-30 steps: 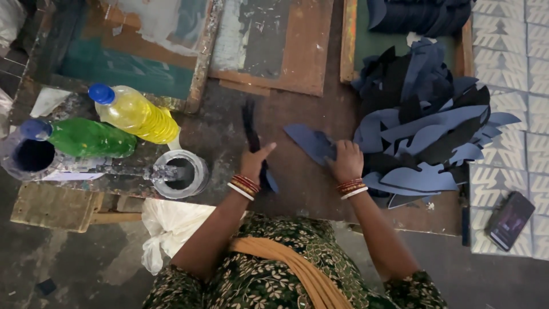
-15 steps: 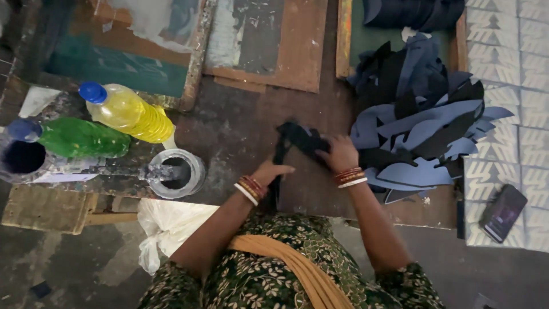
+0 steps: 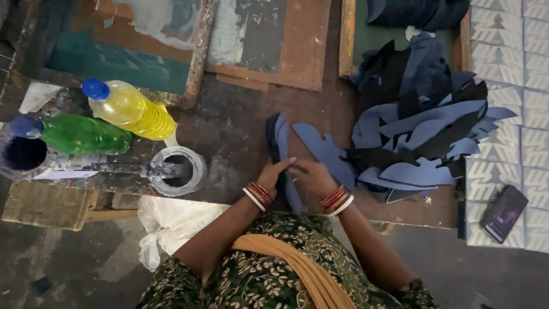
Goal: Sorting and stacking pre-cut blue and black fabric pieces on a workbench.
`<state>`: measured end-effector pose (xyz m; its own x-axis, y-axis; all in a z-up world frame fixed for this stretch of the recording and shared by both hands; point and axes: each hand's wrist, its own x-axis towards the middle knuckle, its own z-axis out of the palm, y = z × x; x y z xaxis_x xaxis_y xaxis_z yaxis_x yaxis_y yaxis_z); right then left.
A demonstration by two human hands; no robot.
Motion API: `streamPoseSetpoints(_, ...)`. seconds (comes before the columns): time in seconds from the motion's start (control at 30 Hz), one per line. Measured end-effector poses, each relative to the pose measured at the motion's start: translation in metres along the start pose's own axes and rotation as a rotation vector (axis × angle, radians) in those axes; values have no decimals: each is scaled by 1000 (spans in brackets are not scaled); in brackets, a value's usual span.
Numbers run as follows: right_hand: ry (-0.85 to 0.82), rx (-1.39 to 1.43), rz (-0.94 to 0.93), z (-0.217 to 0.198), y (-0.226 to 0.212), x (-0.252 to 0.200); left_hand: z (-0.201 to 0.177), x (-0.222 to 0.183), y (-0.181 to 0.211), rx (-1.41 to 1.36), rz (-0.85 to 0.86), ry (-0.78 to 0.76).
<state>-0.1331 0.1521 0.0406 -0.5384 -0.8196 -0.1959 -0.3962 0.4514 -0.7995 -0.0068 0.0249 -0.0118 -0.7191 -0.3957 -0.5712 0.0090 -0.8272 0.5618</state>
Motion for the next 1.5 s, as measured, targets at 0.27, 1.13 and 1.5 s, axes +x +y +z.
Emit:
streamPoseSetpoints(0.27,375,-732,-20,-47,58,4,-47,42,12,117,78,4)
streamPoseSetpoints(1.13,212,-459,287,-27,33,55,-22,9,18,-88,107,-23)
streamPoseSetpoints(1.5,228,126,-101,-24,-39,-46,21,5,-2,0,-41,-98)
